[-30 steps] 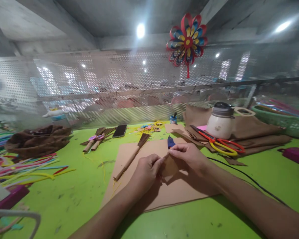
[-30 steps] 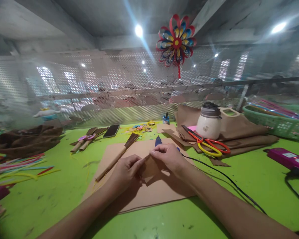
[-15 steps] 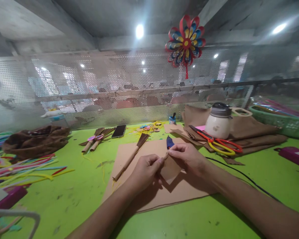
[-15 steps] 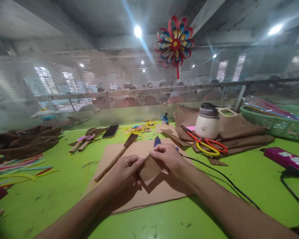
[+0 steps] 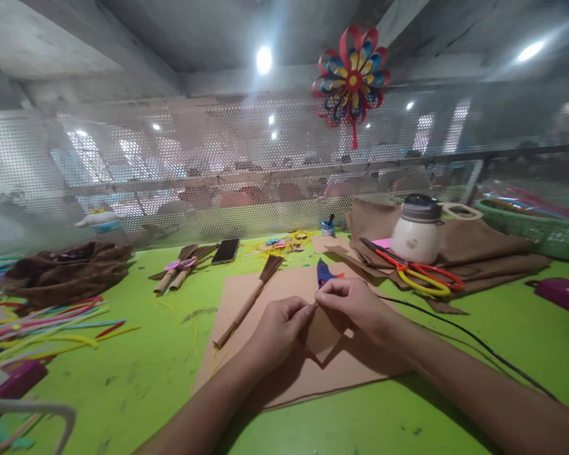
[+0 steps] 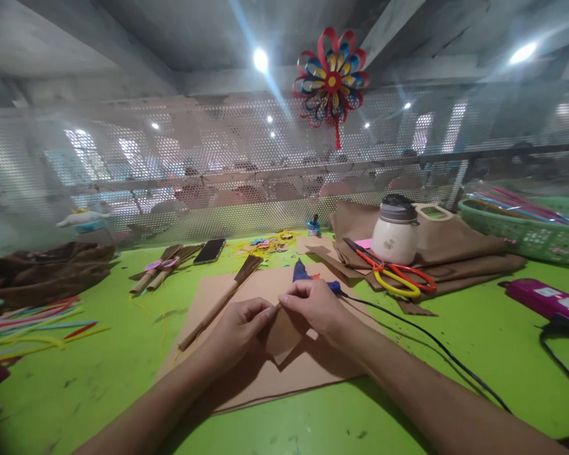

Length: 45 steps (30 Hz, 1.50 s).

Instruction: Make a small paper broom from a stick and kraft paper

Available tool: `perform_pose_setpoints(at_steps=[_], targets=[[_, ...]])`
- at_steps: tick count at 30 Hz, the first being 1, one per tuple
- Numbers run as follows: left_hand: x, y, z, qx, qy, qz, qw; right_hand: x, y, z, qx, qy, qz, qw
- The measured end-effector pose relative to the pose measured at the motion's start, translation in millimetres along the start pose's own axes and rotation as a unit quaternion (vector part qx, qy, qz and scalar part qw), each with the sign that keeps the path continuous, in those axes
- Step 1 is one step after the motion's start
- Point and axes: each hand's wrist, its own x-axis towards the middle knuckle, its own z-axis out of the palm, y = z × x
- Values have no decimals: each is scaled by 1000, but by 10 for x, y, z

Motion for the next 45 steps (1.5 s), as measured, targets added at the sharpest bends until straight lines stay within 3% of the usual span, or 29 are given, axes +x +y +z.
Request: perform_pose_setpoints(at_steps=[5,11,19,26,31,38,45], targets=[[-14,28,-8,13,-5,2,1000,-33,-24,8,-4,-38,10,999],[0,6,-14,-25,-22,-15,999,-5,12,-21,16,-32,0,999],[23,-118,-19,-159,-129,-76,976,43,29,-96,-29,-26,18,999],[19,-103,-37,-149,-94,-112,978,37,2,-143,-41,-77,38,995],[10,-56,-35,-127,-66,-97,985,17,19,-70,-45,-63,24,997],[16,-81,-25,-136,-93,-88,982,18,93,-37,-15,-38,0,999],[-14,-36,-62,-189,-90,-110,972,3,-72,-152,-5,-140,22,990]])
